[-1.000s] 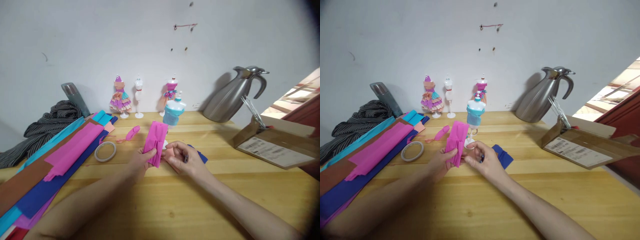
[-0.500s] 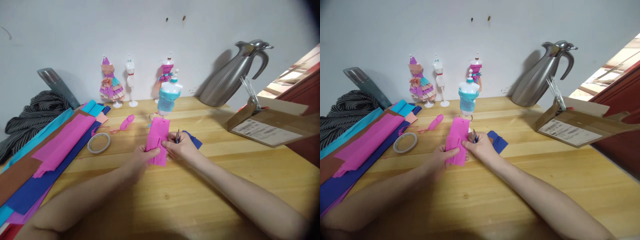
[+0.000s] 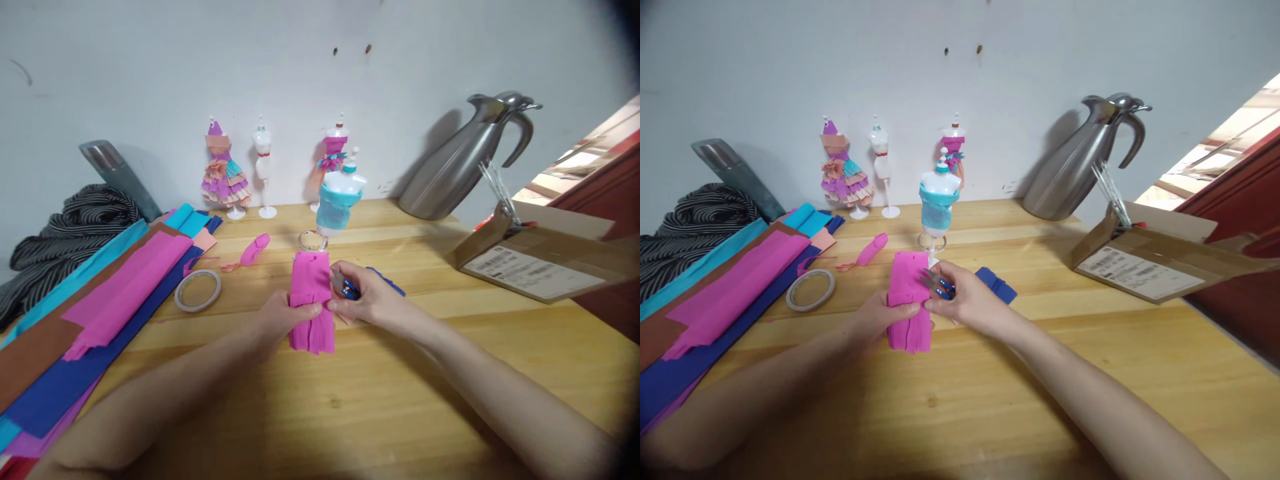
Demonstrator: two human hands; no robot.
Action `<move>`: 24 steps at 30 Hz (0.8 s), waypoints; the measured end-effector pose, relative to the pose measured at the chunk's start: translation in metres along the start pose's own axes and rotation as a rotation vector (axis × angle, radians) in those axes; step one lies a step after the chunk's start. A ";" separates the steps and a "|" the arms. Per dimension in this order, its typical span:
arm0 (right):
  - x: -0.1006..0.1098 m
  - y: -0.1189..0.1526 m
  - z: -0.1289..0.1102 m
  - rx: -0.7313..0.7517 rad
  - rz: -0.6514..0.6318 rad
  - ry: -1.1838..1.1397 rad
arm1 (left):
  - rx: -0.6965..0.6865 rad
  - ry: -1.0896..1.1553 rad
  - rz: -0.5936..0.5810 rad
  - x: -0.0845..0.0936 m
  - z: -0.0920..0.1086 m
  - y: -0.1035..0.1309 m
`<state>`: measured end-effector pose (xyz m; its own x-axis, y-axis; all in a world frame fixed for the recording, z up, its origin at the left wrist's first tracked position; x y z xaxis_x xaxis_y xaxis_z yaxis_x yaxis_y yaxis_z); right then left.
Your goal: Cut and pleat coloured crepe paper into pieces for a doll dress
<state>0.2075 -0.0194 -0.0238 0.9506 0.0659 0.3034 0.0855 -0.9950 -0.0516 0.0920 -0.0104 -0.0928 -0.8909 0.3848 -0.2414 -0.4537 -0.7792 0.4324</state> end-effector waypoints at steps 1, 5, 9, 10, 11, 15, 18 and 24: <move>0.004 0.001 -0.004 -0.002 -0.035 0.017 | -0.001 0.006 -0.007 0.001 0.002 0.000; 0.023 0.006 -0.015 0.025 -0.172 0.123 | -0.021 0.017 -0.005 0.005 0.011 0.002; 0.038 0.007 -0.023 0.078 -0.164 0.190 | -0.049 0.039 -0.017 0.005 0.016 0.001; 0.039 0.006 -0.024 0.087 -0.156 0.185 | -0.055 0.045 -0.022 0.005 0.016 0.000; 0.039 0.005 -0.023 0.088 -0.145 0.172 | -0.060 0.051 -0.027 0.005 0.016 -0.001; 0.033 -0.002 -0.011 0.022 0.001 0.083 | -0.049 0.054 -0.047 0.003 0.012 -0.002; 0.012 -0.002 0.003 -0.073 -0.024 -0.050 | -0.020 0.005 -0.078 0.000 0.005 -0.002; -0.008 0.001 0.022 -0.183 0.029 -0.213 | 0.002 -0.165 -0.067 0.001 -0.007 -0.004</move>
<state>0.2060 -0.0189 -0.0470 0.9948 0.0324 0.0962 0.0206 -0.9924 0.1215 0.0934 -0.0102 -0.1011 -0.8501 0.5119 -0.1240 -0.5121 -0.7481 0.4221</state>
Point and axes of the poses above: each hand's wrist, its own y-axis away from the middle knuckle, its own x-axis out of the back of the hand, z = x × y, the point moved 8 cm from there along -y, towards the middle knuckle, and after that the axes turned 9 degrees about z, right-handed, at the moved point
